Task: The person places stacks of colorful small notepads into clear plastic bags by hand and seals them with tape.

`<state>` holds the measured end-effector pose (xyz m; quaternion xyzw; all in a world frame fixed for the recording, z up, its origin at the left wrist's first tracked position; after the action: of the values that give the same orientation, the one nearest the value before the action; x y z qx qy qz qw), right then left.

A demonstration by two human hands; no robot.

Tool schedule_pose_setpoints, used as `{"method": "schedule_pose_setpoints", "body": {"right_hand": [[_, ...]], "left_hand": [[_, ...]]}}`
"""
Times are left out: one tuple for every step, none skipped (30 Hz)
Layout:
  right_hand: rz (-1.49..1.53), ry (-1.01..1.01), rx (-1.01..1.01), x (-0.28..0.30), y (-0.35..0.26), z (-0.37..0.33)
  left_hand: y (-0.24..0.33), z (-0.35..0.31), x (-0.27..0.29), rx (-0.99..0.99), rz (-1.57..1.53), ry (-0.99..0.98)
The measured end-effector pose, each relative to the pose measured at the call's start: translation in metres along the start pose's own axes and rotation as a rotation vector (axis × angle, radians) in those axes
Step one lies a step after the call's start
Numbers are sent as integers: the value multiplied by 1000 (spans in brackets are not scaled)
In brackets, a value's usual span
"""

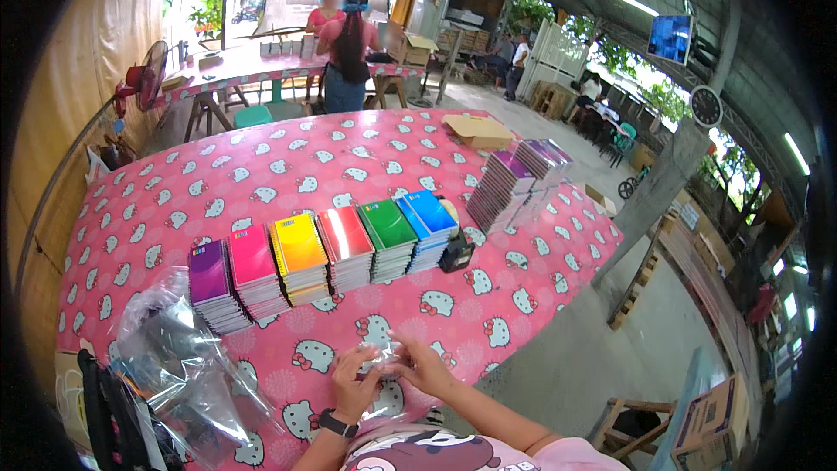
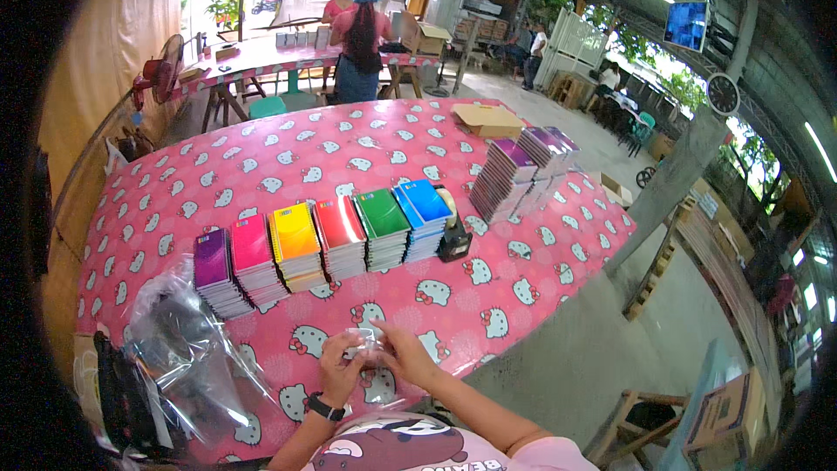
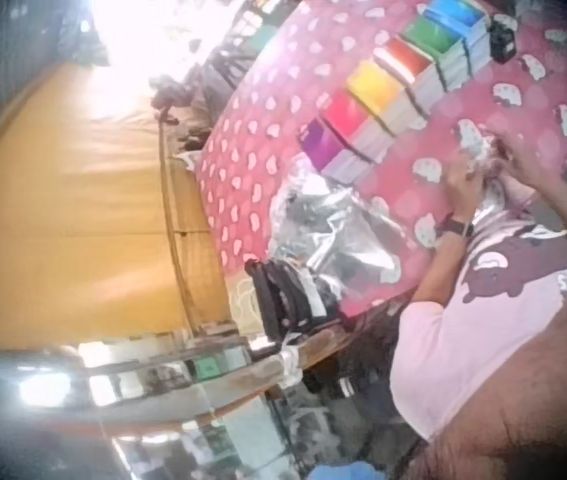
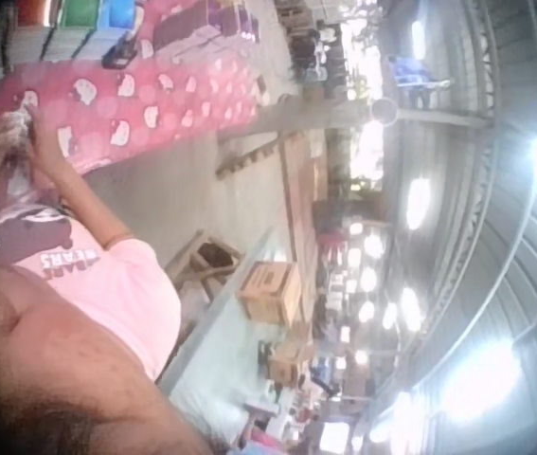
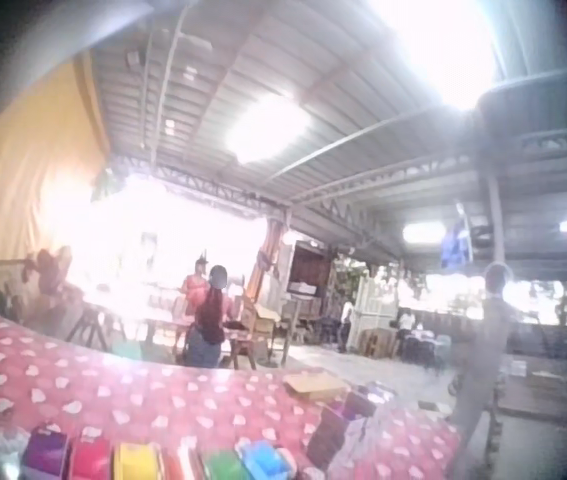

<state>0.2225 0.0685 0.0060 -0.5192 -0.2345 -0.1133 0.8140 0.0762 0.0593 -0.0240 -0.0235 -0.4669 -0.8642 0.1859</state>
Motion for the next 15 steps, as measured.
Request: {"method": "schedule_pose_setpoints", "body": {"right_hand": [[2, 15, 10, -2, 4, 0], [3, 30, 20, -4, 7, -1], [-14, 40, 24, -4, 11, 0], [-31, 50, 28, -5, 14, 0], [-48, 61, 31, -5, 15, -1], [-41, 28, -28, -5, 13, 2], [-36, -1, -92, -3, 8, 4], [-32, -30, -157, -1, 6, 6], [-57, -37, -132, -1, 4, 8], [-81, -44, -108, -1, 1, 10], [-106, -51, -84, -2, -2, 11], [-110, -53, -108, -2, 1, 12], [-113, -54, -132, -2, 5, 12], [-116, -57, -156, -2, 8, 13], [-241, 22, 8, 3, -2, 20]], "left_hand": [[-1, -1, -1, 1, 13, 9], [-3, -4, -2, 2, 27, 19], [-4, -5, -4, -11, 35, 4], [-6, -6, -5, -24, 42, -11], [-7, -7, -6, -37, 49, -26], [-4, -6, -4, -27, 19, -1], [0, -4, -4, -17, -15, 20], [3, -2, -3, -5, -50, 41], [-2, -2, -4, -7, -66, 60], [-10, -1, -5, -8, -83, 79], [-15, -2, -6, -9, -99, 99], [-13, 0, -6, -1, -74, 81], [-10, 3, -6, 7, -48, 64], [-8, 5, -6, 14, -21, 48], [-9, 5, -7, 23, -28, 32]]}}
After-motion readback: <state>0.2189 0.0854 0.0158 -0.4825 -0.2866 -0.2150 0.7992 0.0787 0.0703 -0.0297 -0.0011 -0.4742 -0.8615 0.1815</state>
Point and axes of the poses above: each hand's wrist, its own z-axis towards the middle knuckle, its own x-axis out of the back of the hand, y = z × x, the point moved 6 cm from there along z, towards the middle knuckle, and after that the axes turned 4 degrees about y, right-handed, at the moved point
